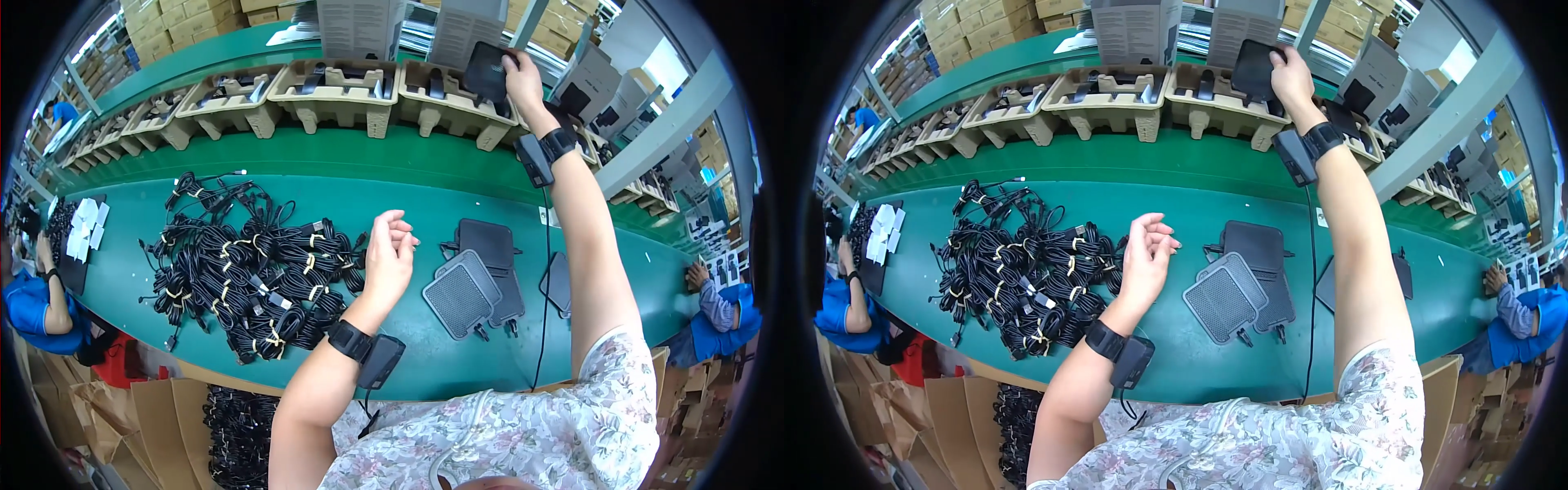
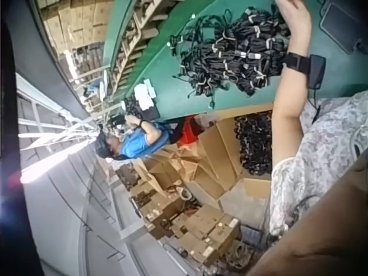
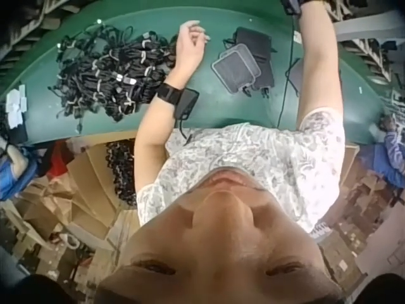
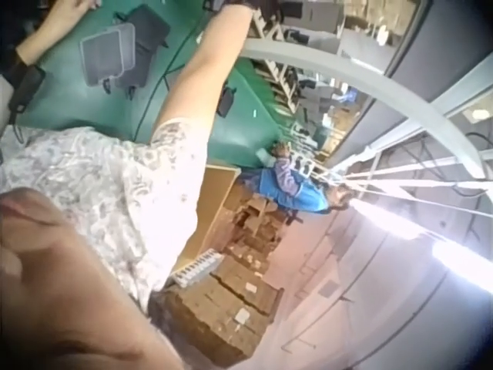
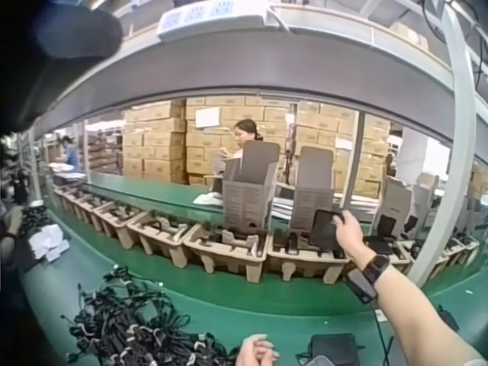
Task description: The person picks up a cable from a pile, unties it, and places it into a cardboard tray. They then pick up a flat black component and place it into the same tray before repeating the process.
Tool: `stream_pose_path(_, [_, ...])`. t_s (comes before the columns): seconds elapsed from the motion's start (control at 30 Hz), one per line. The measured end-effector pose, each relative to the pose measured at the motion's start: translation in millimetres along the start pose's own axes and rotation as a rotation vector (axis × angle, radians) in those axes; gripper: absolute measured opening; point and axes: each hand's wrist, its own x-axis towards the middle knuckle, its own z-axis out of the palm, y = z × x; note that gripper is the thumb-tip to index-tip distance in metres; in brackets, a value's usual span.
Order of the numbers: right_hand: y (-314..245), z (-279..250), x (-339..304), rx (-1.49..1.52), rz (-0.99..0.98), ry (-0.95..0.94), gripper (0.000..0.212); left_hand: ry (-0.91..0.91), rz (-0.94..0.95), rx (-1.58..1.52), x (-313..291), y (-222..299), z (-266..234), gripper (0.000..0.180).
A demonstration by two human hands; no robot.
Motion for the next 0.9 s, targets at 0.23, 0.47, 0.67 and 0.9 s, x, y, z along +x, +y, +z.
stream_pose_path(0.23, [26.0,41.9,9.8,-0.354,-0.08,-0.325,0.045,0.028,0.017,0.009,0.9,-1.8,-0.7,0.033])
stream_pose_path(0.47, [2.2,35.6,-32.8,-0.983,-0.489,0.014,0.029,0.064,0.107,0.05,3.2,-3.5,5.0,0.032])
stream_pose_path(0.67, [-146.5,58.1,-131.4,-0.019,-0.984,-0.437,0.016,0.084,0.142,0.135,2.3,-6.0,10.8,0.024])
stream_pose_path(0.9, [-231.9,52.4,-238.1,0.002,-1.098,-0.834,0.053,-0.222,-0.049,-0.92,-5.7,-24.7,9.2,0.04])
